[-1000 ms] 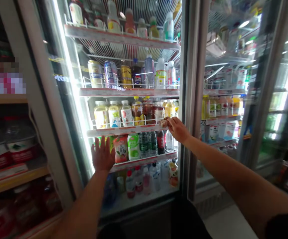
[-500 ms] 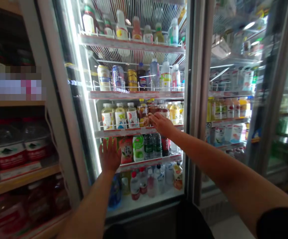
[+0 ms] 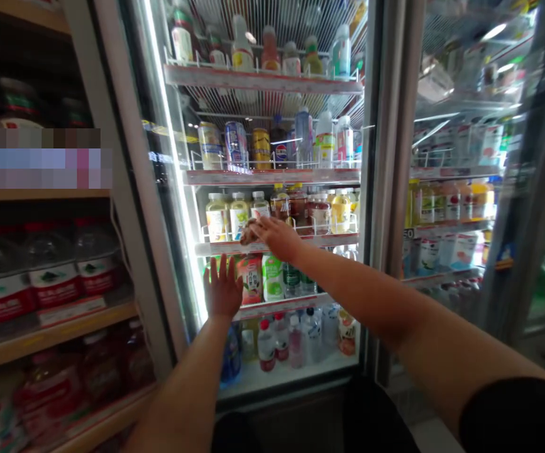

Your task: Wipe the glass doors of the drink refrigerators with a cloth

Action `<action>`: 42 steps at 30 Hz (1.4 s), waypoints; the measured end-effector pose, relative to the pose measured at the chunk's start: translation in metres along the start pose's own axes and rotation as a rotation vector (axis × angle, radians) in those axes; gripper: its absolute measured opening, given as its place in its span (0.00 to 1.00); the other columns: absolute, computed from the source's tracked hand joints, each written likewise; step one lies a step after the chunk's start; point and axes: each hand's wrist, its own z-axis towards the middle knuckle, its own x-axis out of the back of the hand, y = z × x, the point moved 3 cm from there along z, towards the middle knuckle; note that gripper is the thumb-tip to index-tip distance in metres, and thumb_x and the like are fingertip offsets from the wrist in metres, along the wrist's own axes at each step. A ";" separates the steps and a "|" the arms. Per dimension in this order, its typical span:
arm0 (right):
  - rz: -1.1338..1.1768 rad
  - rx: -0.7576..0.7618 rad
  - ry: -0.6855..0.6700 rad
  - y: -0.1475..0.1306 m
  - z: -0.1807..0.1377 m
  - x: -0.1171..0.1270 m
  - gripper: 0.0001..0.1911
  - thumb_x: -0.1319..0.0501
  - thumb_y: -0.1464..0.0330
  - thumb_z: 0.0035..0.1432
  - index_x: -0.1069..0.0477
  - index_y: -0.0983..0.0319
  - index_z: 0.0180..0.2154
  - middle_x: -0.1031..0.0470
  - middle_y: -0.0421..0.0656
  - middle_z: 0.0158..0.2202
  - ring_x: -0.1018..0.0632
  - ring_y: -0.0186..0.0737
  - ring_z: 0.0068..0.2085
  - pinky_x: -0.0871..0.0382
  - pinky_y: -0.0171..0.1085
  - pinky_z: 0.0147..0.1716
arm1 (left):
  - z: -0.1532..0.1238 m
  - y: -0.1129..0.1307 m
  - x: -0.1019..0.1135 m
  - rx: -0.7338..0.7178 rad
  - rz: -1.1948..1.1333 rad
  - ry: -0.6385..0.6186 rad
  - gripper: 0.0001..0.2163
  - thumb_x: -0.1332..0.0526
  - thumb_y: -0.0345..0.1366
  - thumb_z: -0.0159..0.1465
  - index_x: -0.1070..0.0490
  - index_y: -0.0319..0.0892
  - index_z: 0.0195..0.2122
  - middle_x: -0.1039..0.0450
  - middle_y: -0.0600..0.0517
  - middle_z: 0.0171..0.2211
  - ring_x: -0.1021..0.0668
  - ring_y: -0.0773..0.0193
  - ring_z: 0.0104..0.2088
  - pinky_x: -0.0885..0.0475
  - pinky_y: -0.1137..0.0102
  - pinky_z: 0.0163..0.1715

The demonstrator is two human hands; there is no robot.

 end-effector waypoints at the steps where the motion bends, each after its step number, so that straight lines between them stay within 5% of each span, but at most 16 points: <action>1: -0.005 0.048 -0.037 -0.005 0.003 -0.002 0.17 0.47 0.75 0.66 0.31 0.62 0.55 0.31 0.51 0.54 0.28 0.47 0.51 0.28 0.46 0.49 | 0.000 0.000 0.000 0.004 -0.004 -0.003 0.27 0.49 0.40 0.70 0.47 0.40 0.69 0.48 0.41 0.69 0.55 0.48 0.72 0.56 0.45 0.68; 6: -0.003 -0.144 0.094 -0.013 0.019 0.002 0.20 0.50 0.75 0.67 0.35 0.62 0.58 0.32 0.50 0.54 0.28 0.47 0.51 0.28 0.45 0.49 | 0.000 0.000 0.001 0.003 -0.019 -0.006 0.27 0.49 0.40 0.70 0.47 0.41 0.69 0.48 0.41 0.69 0.53 0.47 0.72 0.55 0.45 0.68; 11: -0.023 0.132 -0.125 -0.026 0.016 -0.003 0.17 0.48 0.73 0.68 0.31 0.60 0.55 0.31 0.49 0.54 0.29 0.48 0.52 0.28 0.46 0.48 | 0.000 -0.002 -0.001 -0.023 0.004 0.023 0.27 0.49 0.40 0.70 0.49 0.40 0.69 0.49 0.40 0.69 0.55 0.47 0.72 0.54 0.44 0.68; 16: -0.066 -0.105 0.064 0.011 -0.004 0.009 0.20 0.48 0.74 0.68 0.36 0.62 0.60 0.33 0.51 0.55 0.30 0.47 0.53 0.32 0.45 0.53 | 0.000 -0.001 -0.001 -0.023 0.009 0.023 0.27 0.49 0.40 0.70 0.49 0.41 0.70 0.50 0.41 0.70 0.55 0.48 0.72 0.54 0.45 0.68; 21: -0.084 0.119 -0.087 0.039 -0.032 0.013 0.17 0.48 0.74 0.68 0.31 0.61 0.56 0.30 0.49 0.51 0.28 0.45 0.50 0.32 0.44 0.51 | 0.001 0.001 0.002 -0.023 0.007 0.023 0.28 0.49 0.39 0.70 0.50 0.41 0.70 0.50 0.41 0.70 0.55 0.47 0.72 0.54 0.44 0.68; 25: -0.092 -0.121 0.047 0.065 -0.050 0.028 0.18 0.46 0.74 0.67 0.33 0.63 0.57 0.31 0.51 0.52 0.29 0.46 0.51 0.32 0.44 0.51 | 0.002 0.001 0.002 -0.019 -0.024 0.024 0.28 0.47 0.39 0.70 0.50 0.42 0.70 0.49 0.41 0.70 0.55 0.47 0.72 0.54 0.44 0.68; 30: -0.067 -0.004 -0.121 0.080 -0.075 0.029 0.13 0.45 0.74 0.66 0.29 0.60 0.51 0.30 0.48 0.49 0.27 0.44 0.49 0.30 0.43 0.48 | 0.004 0.001 0.002 -0.018 -0.016 0.024 0.28 0.48 0.39 0.70 0.50 0.42 0.70 0.49 0.40 0.69 0.55 0.47 0.72 0.53 0.43 0.67; 35: -0.068 -0.218 0.049 0.102 -0.100 0.034 0.19 0.43 0.74 0.63 0.34 0.64 0.56 0.31 0.52 0.52 0.29 0.47 0.53 0.30 0.44 0.52 | 0.005 0.003 0.003 -0.013 -0.003 0.002 0.28 0.48 0.39 0.69 0.50 0.40 0.70 0.49 0.39 0.69 0.56 0.46 0.72 0.52 0.43 0.67; 39: -0.085 -0.120 -0.059 0.112 -0.118 0.032 0.18 0.43 0.74 0.62 0.32 0.62 0.54 0.29 0.49 0.48 0.27 0.47 0.49 0.29 0.45 0.50 | 0.004 0.003 0.002 0.000 -0.007 0.001 0.28 0.49 0.40 0.70 0.49 0.40 0.69 0.49 0.39 0.70 0.55 0.46 0.72 0.53 0.42 0.67; 42: -0.094 -0.262 0.030 0.127 -0.134 0.034 0.18 0.43 0.74 0.62 0.34 0.63 0.54 0.30 0.50 0.49 0.27 0.47 0.50 0.28 0.44 0.48 | 0.004 0.002 0.001 0.005 -0.023 -0.001 0.28 0.49 0.40 0.69 0.49 0.41 0.69 0.49 0.39 0.69 0.55 0.46 0.72 0.53 0.42 0.67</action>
